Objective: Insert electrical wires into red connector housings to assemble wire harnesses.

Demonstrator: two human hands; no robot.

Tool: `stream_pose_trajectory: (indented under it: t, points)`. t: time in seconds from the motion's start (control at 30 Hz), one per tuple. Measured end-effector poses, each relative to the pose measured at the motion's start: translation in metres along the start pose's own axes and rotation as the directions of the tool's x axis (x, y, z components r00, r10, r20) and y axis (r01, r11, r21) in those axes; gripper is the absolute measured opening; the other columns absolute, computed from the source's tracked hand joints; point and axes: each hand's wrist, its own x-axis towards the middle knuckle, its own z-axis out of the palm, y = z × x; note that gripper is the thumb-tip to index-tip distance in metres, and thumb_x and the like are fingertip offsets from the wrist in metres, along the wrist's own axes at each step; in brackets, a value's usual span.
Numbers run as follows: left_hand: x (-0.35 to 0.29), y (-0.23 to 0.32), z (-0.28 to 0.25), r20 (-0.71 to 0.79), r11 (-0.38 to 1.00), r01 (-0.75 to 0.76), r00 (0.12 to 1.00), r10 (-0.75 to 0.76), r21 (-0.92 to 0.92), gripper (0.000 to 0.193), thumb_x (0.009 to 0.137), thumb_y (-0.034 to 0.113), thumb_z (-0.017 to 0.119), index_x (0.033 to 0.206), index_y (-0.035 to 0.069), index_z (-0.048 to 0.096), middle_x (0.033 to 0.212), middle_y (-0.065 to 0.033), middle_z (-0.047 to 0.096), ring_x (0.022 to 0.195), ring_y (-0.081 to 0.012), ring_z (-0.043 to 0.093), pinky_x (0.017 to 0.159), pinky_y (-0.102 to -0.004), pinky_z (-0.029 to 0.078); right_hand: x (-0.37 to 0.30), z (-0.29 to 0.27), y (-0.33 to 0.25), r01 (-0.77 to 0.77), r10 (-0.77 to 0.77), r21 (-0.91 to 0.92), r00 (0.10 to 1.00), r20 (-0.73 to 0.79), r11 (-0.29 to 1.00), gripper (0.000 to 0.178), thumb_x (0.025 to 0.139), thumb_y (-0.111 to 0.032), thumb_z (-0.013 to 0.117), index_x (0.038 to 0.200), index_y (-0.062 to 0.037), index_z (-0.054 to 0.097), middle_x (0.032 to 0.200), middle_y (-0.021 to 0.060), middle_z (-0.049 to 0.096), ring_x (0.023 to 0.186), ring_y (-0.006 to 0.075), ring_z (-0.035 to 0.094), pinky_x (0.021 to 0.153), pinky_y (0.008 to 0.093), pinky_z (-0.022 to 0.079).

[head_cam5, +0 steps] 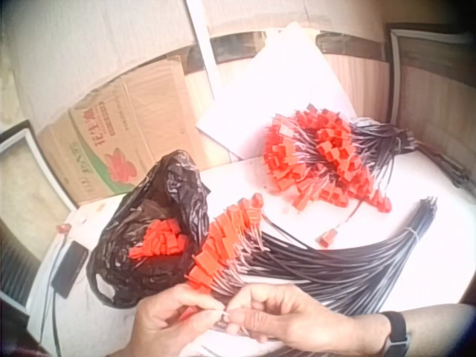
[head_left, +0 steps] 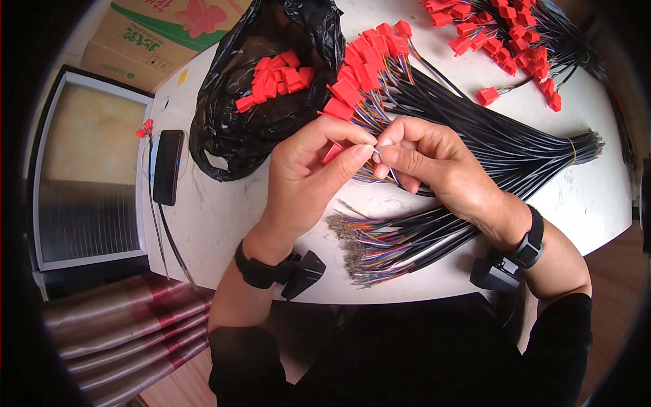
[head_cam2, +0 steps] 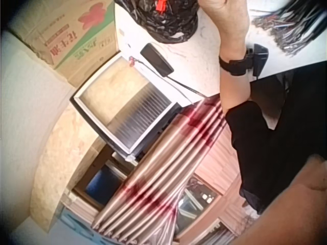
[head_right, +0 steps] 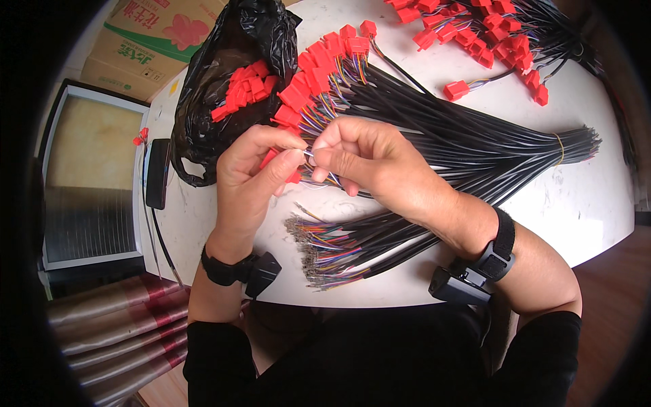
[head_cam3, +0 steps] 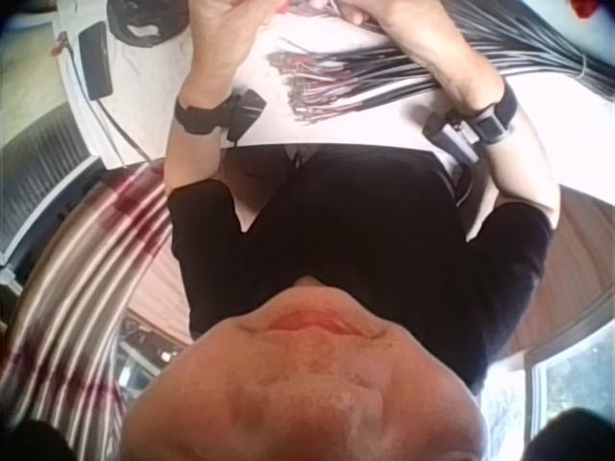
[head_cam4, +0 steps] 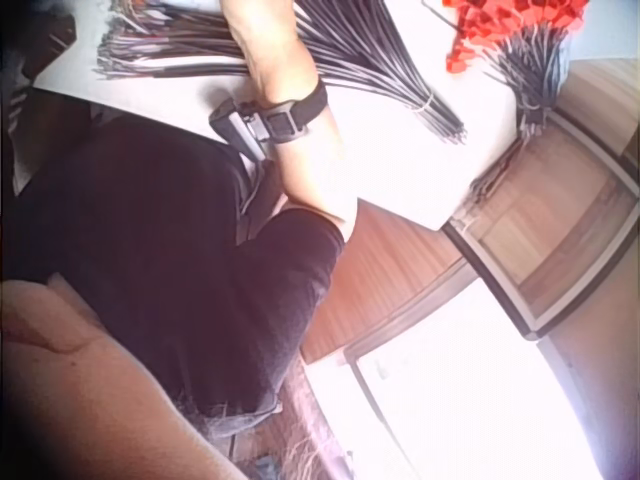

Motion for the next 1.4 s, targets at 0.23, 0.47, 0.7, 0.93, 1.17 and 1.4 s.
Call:
stream_pose_trajectory:
  t: [0.23, 0.47, 0.7, 0.93, 1.17, 1.4]
  points:
    - [0.0, -0.003, -0.003, -0.019, 0.995, -0.017, 1.0, 0.019, 0.096, 0.01, 0.087, -0.001, 0.061, 0.097, -0.001, 0.063, 0.085, -0.0021, 0.062, 0.073, -0.0033, 0.055, 0.064, -0.0176, 0.045, -0.001, 0.0, -0.001, -0.029, 0.033, 0.086, 0.999, -0.038, 0.996, 0.014, 0.095, -0.018, 0.055, 0.094, -0.0045, 0.057, 0.08, 0.0039, 0.062, 0.056, 0.0029, 0.045, 0.05, 0.0165, 0.035]
    - [0.0, -0.007, -0.009, 0.002, 0.998, 0.023, 1.0, -0.023, 0.06, 0.014, 0.087, 0.004, 0.063, 0.1, 0.0, 0.064, 0.084, -0.0016, 0.061, 0.062, -0.0021, 0.05, 0.053, -0.0159, 0.04, -0.002, 0.0, 0.0, 0.025, -0.023, 0.019, 0.995, -0.101, 1.0, 0.011, 0.09, -0.013, 0.061, 0.091, -0.0021, 0.059, 0.076, 0.0017, 0.062, 0.06, 0.0032, 0.049, 0.054, 0.0184, 0.04]
    - [0.002, 0.009, -0.01, 0.06, 0.969, 0.247, 0.967, -0.247, 0.003, 0.03, 0.091, 0.006, 0.058, 0.119, -0.002, 0.052, 0.095, -0.0054, 0.059, 0.081, -0.008, 0.057, 0.07, -0.0219, 0.049, -0.003, 0.002, -0.006, 0.053, -0.058, -0.026, 0.976, -0.208, 0.998, 0.008, 0.088, -0.008, 0.062, 0.083, -0.0047, 0.056, 0.071, -0.0049, 0.055, 0.061, -0.0008, 0.044, 0.053, 0.0163, 0.035]
    - [-0.001, 0.021, -0.017, 0.165, 0.944, 0.316, 0.93, -0.329, 0.098, 0.038, 0.09, 0.013, 0.057, 0.123, -0.003, 0.049, 0.103, -0.0082, 0.058, 0.091, -0.0108, 0.057, 0.082, -0.0246, 0.045, -0.004, 0.001, -0.006, 0.084, -0.111, -0.134, 0.972, -0.209, 0.987, 0.01, 0.089, -0.007, 0.061, 0.082, -0.004, 0.054, 0.069, -0.0083, 0.048, 0.061, -0.0021, 0.038, 0.052, 0.0164, 0.031]
    - [0.0, 0.015, -0.021, 0.159, 0.973, 0.154, 0.97, -0.182, 0.174, 0.033, 0.089, 0.002, 0.056, 0.121, -0.004, 0.051, 0.108, -0.008, 0.058, 0.099, -0.0122, 0.056, 0.088, -0.0264, 0.045, -0.004, -0.001, -0.006, 0.103, -0.142, -0.198, 0.97, -0.198, 0.975, 0.011, 0.087, -0.005, 0.061, 0.08, -0.0035, 0.054, 0.068, -0.0085, 0.046, 0.061, -0.0019, 0.037, 0.053, 0.0163, 0.031]
    - [0.003, 0.006, -0.025, 0.155, 0.975, 0.221, 0.962, -0.223, 0.034, 0.031, 0.086, -0.003, 0.058, 0.117, -0.002, 0.053, 0.103, -0.0059, 0.06, 0.09, -0.0084, 0.057, 0.079, -0.0224, 0.046, -0.005, -0.006, -0.009, 0.143, -0.193, -0.287, 0.969, -0.154, 0.947, 0.012, 0.087, -0.005, 0.06, 0.079, -0.0024, 0.053, 0.068, -0.0073, 0.047, 0.061, -0.0017, 0.039, 0.052, 0.0168, 0.034]
